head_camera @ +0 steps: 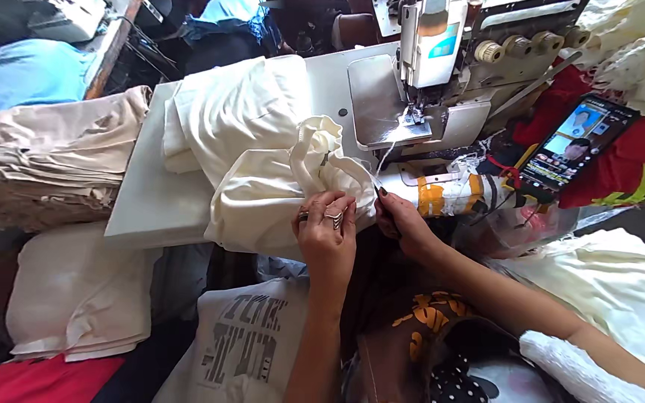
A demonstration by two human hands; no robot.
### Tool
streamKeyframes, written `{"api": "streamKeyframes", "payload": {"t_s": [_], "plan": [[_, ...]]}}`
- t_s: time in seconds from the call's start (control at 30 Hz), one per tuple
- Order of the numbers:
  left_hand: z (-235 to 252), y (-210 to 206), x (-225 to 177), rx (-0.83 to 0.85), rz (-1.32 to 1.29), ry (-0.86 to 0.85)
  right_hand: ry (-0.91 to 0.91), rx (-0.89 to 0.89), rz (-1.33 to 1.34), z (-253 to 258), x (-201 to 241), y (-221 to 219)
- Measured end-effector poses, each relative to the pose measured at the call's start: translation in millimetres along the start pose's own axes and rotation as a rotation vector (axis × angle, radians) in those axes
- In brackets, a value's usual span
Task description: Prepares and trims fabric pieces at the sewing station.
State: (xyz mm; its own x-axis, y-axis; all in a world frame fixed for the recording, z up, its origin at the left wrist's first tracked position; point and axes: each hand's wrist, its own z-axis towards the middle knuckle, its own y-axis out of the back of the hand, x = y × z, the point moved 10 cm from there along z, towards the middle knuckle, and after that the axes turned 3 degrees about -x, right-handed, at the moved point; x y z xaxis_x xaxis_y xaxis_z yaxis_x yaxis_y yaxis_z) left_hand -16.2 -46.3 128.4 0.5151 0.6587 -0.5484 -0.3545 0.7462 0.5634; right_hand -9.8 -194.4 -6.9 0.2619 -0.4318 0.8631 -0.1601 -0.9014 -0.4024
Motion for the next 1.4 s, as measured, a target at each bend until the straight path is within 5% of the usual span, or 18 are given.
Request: {"api": "streamKeyframes", "payload": {"t_s": [0.17,0.43,0.53,0.67,0.77,0.87,1.03,1.2,1.3,1.4], "plan": [[8,0,2,-0.013,-0.012,-0.011,0.291,-0.109,-0.128,-3,46,19],[52,-20,-14,0.044,0.043,-0.087,0.858,-0.389,-0.932,-19,122,-25],[62,-31,-20,0.056,0.02,-0.109,0.755,-0.369,-0.914,2,128,-22],[68,-55,-5,0.182,0.026,-0.052,0.412,-0.081,-0.99,19,94,9],[68,-68,5,0.256,0.024,0.014,0.17,0.23,-1.119,-5,43,43],[60,-74,9,0.279,0.016,0.03,0.141,0.353,-1.04,-39,21,67],[43,-83,22,0.295,0.024,0.08,0.203,0.279,-0.707,-45,40,60],[39,-79,20,0.291,0.013,0.102,0.19,-0.007,-0.437,-6,42,47],[36,-76,22,0.294,0.006,0.114,0.262,-0.109,-0.506,4,48,40],[30,-78,26,0.306,-0.002,0.141,0.598,-0.271,-0.855,-12,83,18]]}}
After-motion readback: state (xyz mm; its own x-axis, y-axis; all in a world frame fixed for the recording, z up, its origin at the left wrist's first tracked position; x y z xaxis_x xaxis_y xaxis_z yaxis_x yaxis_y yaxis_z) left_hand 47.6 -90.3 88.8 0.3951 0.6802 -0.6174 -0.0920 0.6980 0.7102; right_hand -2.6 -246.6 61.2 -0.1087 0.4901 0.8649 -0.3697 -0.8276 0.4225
